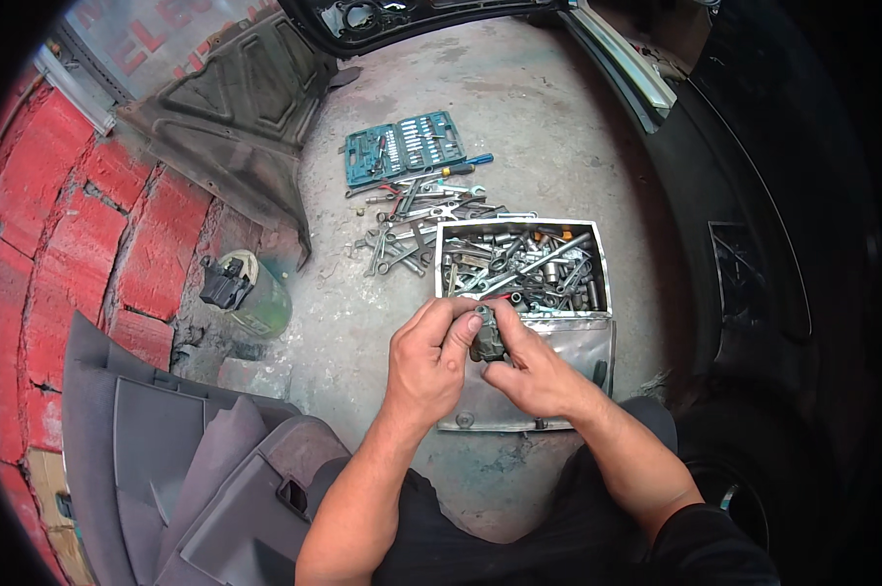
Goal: Assembling the internal components of a car door lock cylinder.
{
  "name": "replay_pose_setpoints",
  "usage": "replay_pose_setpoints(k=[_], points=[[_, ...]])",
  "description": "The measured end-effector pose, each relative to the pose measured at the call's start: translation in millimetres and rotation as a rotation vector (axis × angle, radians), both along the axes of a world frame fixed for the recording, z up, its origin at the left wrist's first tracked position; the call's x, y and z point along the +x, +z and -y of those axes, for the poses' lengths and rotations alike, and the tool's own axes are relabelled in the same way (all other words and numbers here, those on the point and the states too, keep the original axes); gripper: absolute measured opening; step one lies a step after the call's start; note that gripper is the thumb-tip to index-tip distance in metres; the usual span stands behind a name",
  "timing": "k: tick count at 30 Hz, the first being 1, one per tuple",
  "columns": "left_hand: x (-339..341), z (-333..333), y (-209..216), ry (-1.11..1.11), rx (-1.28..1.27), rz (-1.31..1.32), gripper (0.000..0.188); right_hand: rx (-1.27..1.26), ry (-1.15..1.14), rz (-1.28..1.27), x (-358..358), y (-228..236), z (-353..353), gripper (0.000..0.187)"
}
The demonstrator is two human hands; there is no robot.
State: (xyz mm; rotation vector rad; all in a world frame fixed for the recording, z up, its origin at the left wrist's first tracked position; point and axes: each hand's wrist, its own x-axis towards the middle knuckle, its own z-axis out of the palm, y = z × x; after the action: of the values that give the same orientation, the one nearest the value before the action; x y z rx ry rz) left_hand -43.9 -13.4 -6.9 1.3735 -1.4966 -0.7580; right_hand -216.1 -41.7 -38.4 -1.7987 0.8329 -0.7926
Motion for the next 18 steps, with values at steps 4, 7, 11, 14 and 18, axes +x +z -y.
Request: replay_pose_setpoints(k=[4,7,11,14,18], points=[[-1.4,-7.8,-1.0,0.03,-0.059,0.095,0.017,0.011,-0.148,-0.022,12.9,-7.1,-2.4,0.038],[-5.4,-8.0,-4.9,0.028,-0.115,0.168,0.015,-0.064,-0.172,0.006,11.1,-19.2,-2.0,0.039],[-0.7,-8.9,-6.3,0.005,0.012,0.073,0.017,-0.043,-0.158,0.028,8.3,-20.2,2.6,0.038],[21.3,-5.0,0.9,-0.193,0.244,-0.224,0.022,-0.023,-0.107,0.038,-0.2,-1.1,8.6,0.033],[32.1,-3.6,10.5,-0.407,0.122,-0.154,0.029,0.088,0.085,-0.061,-7.5,12.0,12.6,0.032]])
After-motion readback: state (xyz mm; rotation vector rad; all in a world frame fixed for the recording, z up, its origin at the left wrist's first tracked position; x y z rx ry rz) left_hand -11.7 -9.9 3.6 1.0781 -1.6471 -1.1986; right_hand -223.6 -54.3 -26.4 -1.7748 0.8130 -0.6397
